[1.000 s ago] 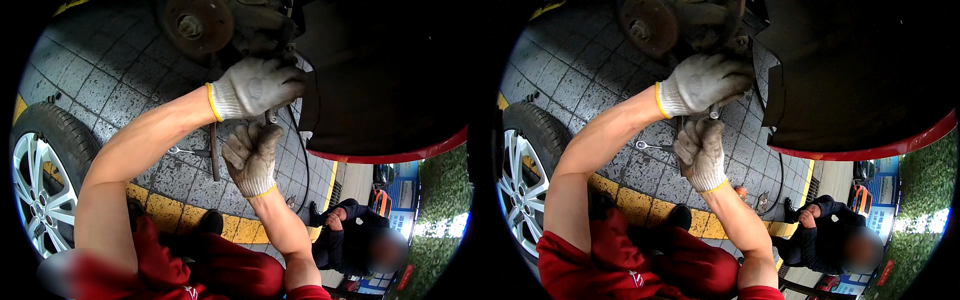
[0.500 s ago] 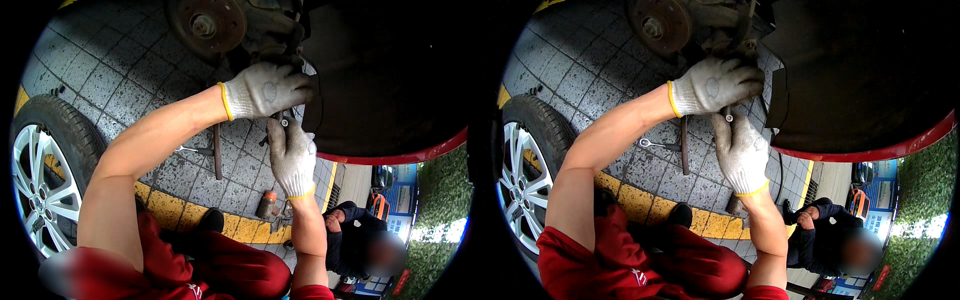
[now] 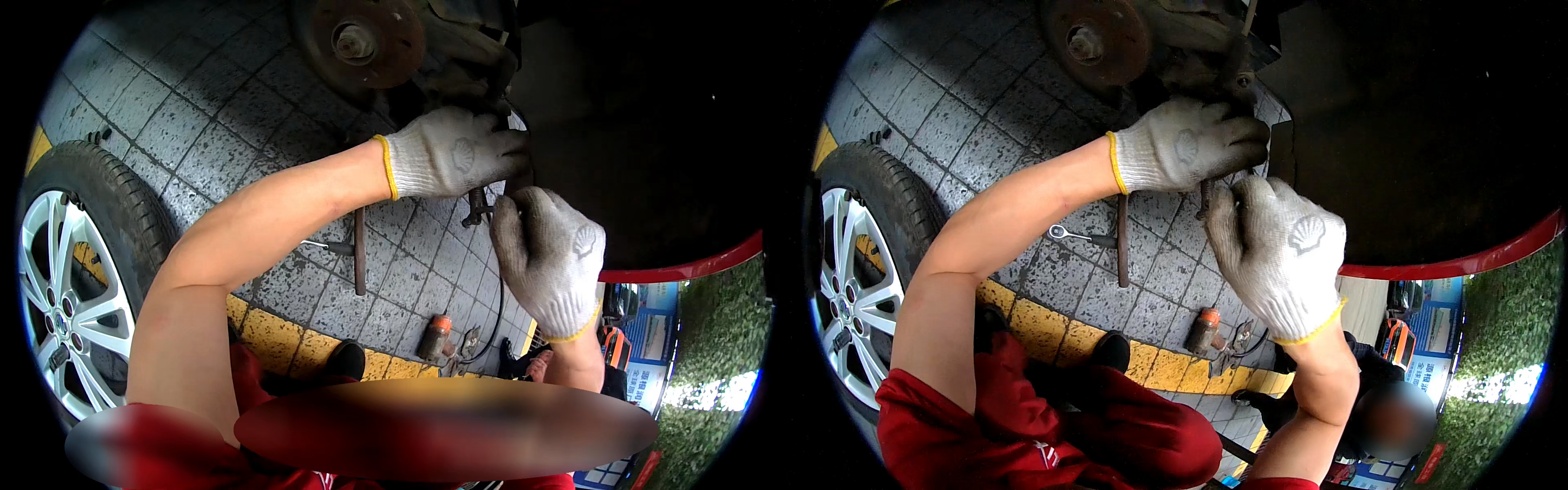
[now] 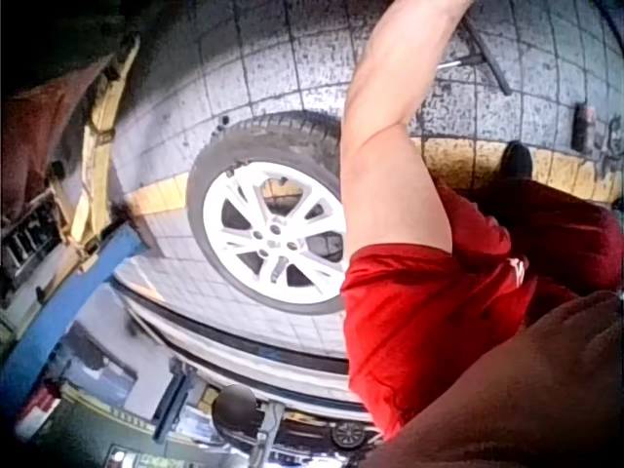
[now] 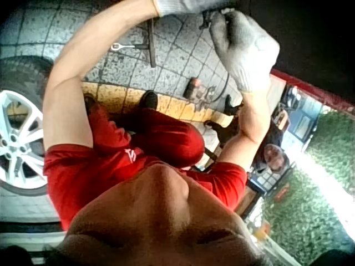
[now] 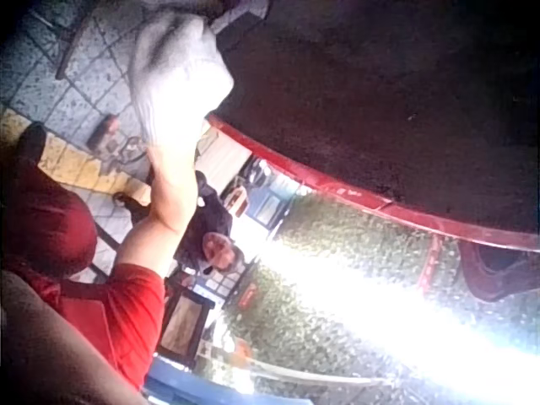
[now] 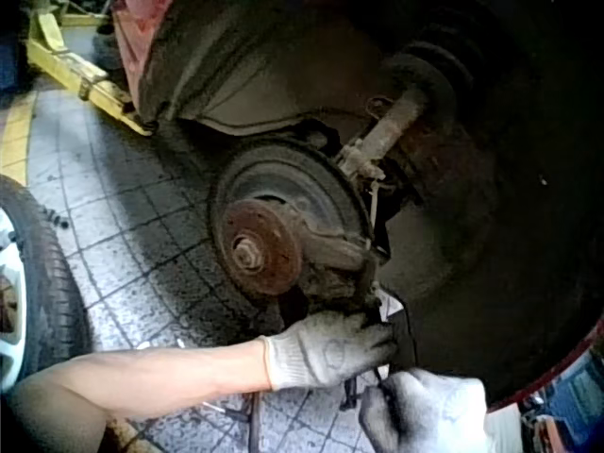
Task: The person works on a red car in a garage, first adjusting the brake assembly on the wheel hub. They then walk to the front of the car, remove the oil dipstick, and use a manual oil extractor pump to remove oil from the engine. The person repeatedly fills the pump and drains the oil into a collection container.
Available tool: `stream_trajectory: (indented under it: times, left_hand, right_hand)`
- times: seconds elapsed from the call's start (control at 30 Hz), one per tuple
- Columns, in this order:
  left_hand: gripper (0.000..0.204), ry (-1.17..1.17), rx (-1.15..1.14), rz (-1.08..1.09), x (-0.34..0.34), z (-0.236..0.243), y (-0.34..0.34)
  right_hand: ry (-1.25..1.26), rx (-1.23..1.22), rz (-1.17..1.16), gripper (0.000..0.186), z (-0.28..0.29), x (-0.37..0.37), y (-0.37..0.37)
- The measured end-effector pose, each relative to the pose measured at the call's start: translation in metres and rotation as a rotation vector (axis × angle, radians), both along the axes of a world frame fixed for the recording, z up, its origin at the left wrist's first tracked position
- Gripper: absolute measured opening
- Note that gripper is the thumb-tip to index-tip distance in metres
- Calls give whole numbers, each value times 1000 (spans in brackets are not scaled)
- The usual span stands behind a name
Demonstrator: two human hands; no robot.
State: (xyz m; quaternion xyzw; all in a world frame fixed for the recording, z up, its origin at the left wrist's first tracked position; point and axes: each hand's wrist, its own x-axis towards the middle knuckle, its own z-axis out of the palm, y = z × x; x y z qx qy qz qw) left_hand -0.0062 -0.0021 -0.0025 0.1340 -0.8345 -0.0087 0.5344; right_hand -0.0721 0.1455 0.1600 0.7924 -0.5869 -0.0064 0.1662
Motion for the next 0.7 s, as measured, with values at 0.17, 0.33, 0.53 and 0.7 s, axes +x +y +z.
stream_trajectory:
  times: [0.17,0.33,0.53,0.7]
  left_hand:
    - [39,-59,66,-18,9,1,1]
    - [41,-31,51,-35,5,1,0]
    - [34,-61,32,-27,2,-2,4]
    - [26,10,58,-1,3,1,2]
  right_hand:
    - [-13,74,-47,14,11,-16,1]
    - [450,189,19,50,4,0,-3]
    - [70,150,-96,54,-30,-32,-10]
    - [-1364,119,-487,46,-110,-40,7]
